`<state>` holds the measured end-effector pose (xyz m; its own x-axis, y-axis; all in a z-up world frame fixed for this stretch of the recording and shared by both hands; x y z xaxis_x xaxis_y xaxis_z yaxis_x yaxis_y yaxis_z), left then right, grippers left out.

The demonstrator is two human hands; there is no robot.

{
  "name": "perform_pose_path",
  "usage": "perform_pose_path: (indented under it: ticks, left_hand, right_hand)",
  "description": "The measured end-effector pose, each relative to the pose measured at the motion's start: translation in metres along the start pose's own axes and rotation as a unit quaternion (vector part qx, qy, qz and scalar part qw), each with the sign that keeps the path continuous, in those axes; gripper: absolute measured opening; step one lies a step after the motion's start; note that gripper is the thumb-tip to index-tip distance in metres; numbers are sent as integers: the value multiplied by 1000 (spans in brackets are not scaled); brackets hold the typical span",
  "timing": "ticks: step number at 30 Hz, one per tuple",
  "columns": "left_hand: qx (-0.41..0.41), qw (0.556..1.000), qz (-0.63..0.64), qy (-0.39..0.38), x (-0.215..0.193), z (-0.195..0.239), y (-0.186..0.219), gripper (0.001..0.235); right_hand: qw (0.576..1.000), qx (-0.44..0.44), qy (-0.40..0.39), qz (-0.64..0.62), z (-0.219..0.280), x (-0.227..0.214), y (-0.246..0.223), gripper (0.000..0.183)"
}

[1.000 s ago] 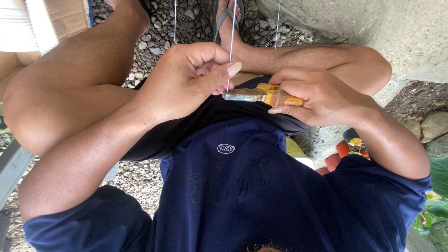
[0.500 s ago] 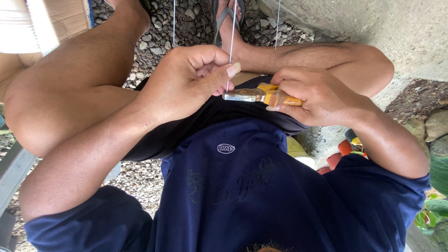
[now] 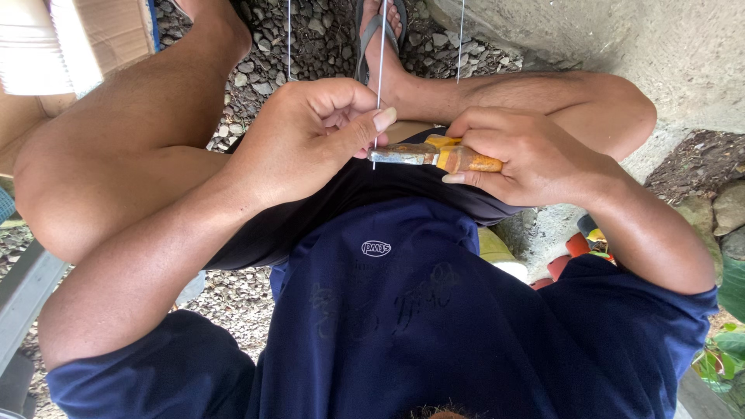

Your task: The person sits cross-legged on a gravel surface and uses pliers to bend and cut metal wire. They then insert the wire ends into holes on a small white plastic cup and bend the wire to secure it.

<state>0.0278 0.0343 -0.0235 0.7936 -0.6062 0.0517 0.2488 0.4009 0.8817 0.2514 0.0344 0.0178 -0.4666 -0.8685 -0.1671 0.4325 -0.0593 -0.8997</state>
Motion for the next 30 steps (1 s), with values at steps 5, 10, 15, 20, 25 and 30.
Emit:
perform_pose_path:
  ticks: [5,10,15,20,25,30]
  left_hand:
    - [11,1000,-4,1,-1,0,1,19]
    - [16,1000,6,4,0,1,1,18]
    - [8,1000,0,6,0,1,0,17]
    - [-1,1000,-5,7,1,1,-1,18]
    - [-7,999,29,10,3,1,-2,22]
    - [-22,999,25,24,1,1,-4,26]
  right_hand:
    - [1000,1,1,2,0,-1,0,26]
    - [1000,-4,4,-3,0,-2,-1,26]
    - [1000,-6,6,3,-1,-2,-2,26]
    - [1000,-4,4,0,-1,-1,0,26]
    - [1000,19,0,8,2,3,7,28]
    - [988,150,15,-13,9,7,20,58]
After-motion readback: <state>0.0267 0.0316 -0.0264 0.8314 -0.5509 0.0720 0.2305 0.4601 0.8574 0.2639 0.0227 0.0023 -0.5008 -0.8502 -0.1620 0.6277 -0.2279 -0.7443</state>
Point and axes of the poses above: each hand's wrist, its own z-axis away from the middle knuckle, its own x-axis out of the palm, y = z × x, the point moved 5 cm from there along -z, towards the middle knuckle, and after that the axes turned 14 degrees about -z, right-handed, at the moved point
